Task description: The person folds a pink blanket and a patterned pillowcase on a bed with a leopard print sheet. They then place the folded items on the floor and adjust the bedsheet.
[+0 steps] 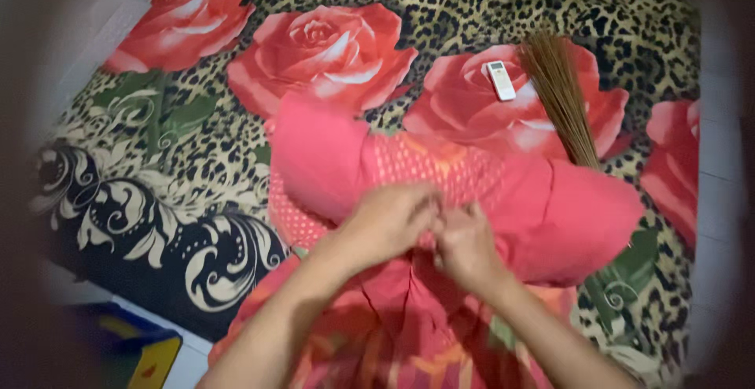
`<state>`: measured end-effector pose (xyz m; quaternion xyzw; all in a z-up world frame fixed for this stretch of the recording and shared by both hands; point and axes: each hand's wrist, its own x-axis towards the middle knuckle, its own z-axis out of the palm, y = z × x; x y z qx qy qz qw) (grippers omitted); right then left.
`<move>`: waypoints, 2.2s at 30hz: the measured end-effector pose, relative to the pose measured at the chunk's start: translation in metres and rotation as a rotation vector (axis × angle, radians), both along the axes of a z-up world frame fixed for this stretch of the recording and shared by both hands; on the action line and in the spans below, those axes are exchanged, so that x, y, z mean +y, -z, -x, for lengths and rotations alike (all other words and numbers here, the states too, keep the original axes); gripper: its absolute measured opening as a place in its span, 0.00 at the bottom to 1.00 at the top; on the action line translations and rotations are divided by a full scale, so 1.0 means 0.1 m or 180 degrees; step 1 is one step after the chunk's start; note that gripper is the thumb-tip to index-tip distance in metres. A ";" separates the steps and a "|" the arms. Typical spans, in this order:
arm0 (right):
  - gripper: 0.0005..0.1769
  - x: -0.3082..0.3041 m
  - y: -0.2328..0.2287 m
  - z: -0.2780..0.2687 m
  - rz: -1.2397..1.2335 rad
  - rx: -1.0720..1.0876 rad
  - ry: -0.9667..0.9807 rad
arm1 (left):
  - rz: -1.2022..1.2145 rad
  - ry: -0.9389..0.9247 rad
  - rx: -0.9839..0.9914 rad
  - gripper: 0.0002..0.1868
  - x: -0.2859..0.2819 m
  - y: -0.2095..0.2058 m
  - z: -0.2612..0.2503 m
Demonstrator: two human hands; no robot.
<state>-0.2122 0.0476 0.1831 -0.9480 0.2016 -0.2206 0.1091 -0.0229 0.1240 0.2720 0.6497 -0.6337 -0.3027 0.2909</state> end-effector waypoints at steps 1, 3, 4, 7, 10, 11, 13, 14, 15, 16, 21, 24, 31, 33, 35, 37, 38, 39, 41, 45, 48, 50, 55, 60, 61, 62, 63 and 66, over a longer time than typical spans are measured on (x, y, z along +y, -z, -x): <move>0.21 0.26 0.04 0.14 0.0165 0.0205 0.0089 | 0.0367 -0.0114 -0.0526 0.17 0.02 -0.13 0.07; 0.27 0.73 0.23 0.37 0.0399 0.0220 -0.0182 | 0.1112 -0.0317 -0.1583 0.22 0.04 -0.25 0.25; 0.23 0.94 0.33 0.48 0.0449 0.0223 -0.0214 | 0.0845 -0.0365 -0.1825 0.26 0.10 -0.24 0.34; 0.13 1.33 0.60 0.63 0.0424 0.0404 -0.0280 | -0.0050 -0.0488 -0.2154 0.35 0.33 0.02 0.58; 0.11 1.54 0.56 0.70 -0.0600 0.1219 -0.0291 | -0.0645 -0.0543 -0.1932 0.36 0.68 0.45 0.67; 0.13 1.54 0.47 0.71 -0.1376 0.1656 -0.0315 | -0.0539 -0.0574 -0.2022 0.37 0.79 0.59 0.65; 0.13 1.52 0.22 0.74 -0.2143 0.1945 -0.0006 | -0.0429 -0.0615 -0.2103 0.38 0.98 0.85 0.62; 0.12 1.44 0.09 0.72 -0.2112 0.1795 0.0321 | -0.0413 -0.0626 -0.2108 0.39 1.05 0.96 0.61; 0.15 1.32 -0.02 0.69 -0.1950 0.1012 0.0687 | -0.0397 -0.0637 -0.2113 0.39 1.11 1.05 0.62; 0.19 1.18 -0.09 0.65 -0.1748 0.0216 0.1033 | -0.0283 -0.0675 -0.2137 0.42 1.17 1.13 0.63; 0.33 1.09 0.19 0.38 -0.0129 0.0485 0.0926 | -0.0278 -0.0699 -0.2080 0.51 1.57 1.45 0.75; 0.35 1.70 0.56 0.59 -0.0319 0.0538 0.1121 | 0.0160 -0.0615 -0.1981 0.50 2.06 1.55 0.86; 0.35 2.43 0.76 0.87 -0.0066 0.0659 0.1323 | -0.0588 -0.0612 -0.1730 0.35 2.46 1.34 1.15; 0.34 2.37 0.64 0.87 0.0066 0.0658 0.1318 | 0.0063 -0.0949 -0.1973 0.37 2.27 1.32 1.11; 0.34 2.23 0.46 0.86 -0.0626 0.0993 0.1150 | 0.0121 -0.0926 -0.1932 0.40 2.13 1.32 1.00; 0.28 1.89 0.25 0.79 -0.1254 0.1574 0.1138 | 0.0101 -0.0937 -0.1886 0.42 2.01 1.35 0.95; 0.23 1.68 0.18 0.74 -0.1553 0.2006 0.1190 | 0.0027 -0.0944 -0.1863 0.42 2.03 1.38 0.93; 0.27 1.49 0.13 0.67 -0.1365 0.1461 0.1325 | -0.0047 -0.0951 -0.1839 0.41 2.05 1.42 0.92; 0.36 1.22 0.16 0.45 -0.0717 0.0732 0.1344 | -0.0101 -0.1084 -0.1782 0.42 2.12 1.50 0.99; 0.43 1.18 0.35 0.04 -0.0373 0.1332 0.0864 | 0.0064 -0.1883 -0.1775 0.40 2.36 1.76 1.26; 0.44 1.03 0.45 -0.01 -0.1107 0.2136 0.0528 | 0.0193 -0.3590 -0.1064 0.54 2.63 2.12 1.68; 0.48 0.63 0.47 -0.01 -0.1965 0.2045 0.0213 | -0.0028 -0.4495 0.0016 0.56 2.73 2.45 1.88; 0.60 0.13 0.64 -0.07 -0.3027 0.1419 -0.0798 | 0.1492 -0.5364 0.2177 0.27 2.79 3.17 2.20; 0.58 0.36 0.59 -0.01 -0.2048 0.1614 -0.0409 | 0.2248 -0.5271 0.4301 0.23 2.98 3.51 2.43; 0.57 0.40 0.54 0.01 -0.2015 0.1599 -0.0384 | 0.2014 -0.5336 0.4502 0.23 3.01 3.57 2.45; 0.57 0.42 0.49 0.01 -0.1981 0.1570 -0.0359 | 0.1789 -0.5373 0.4711 0.23 3.06 3.63 2.43; 0.56 0.44 0.45 0.00 -0.1947 0.1541 -0.0335 | 0.1564 -0.5407 0.4878 0.23 3.11 3.69 2.42; 0.54 0.46 0.42 0.02 -0.1940 0.1541 -0.0251 | 0.0956 -0.5442 0.5394 0.23 3.29 3.88 2.57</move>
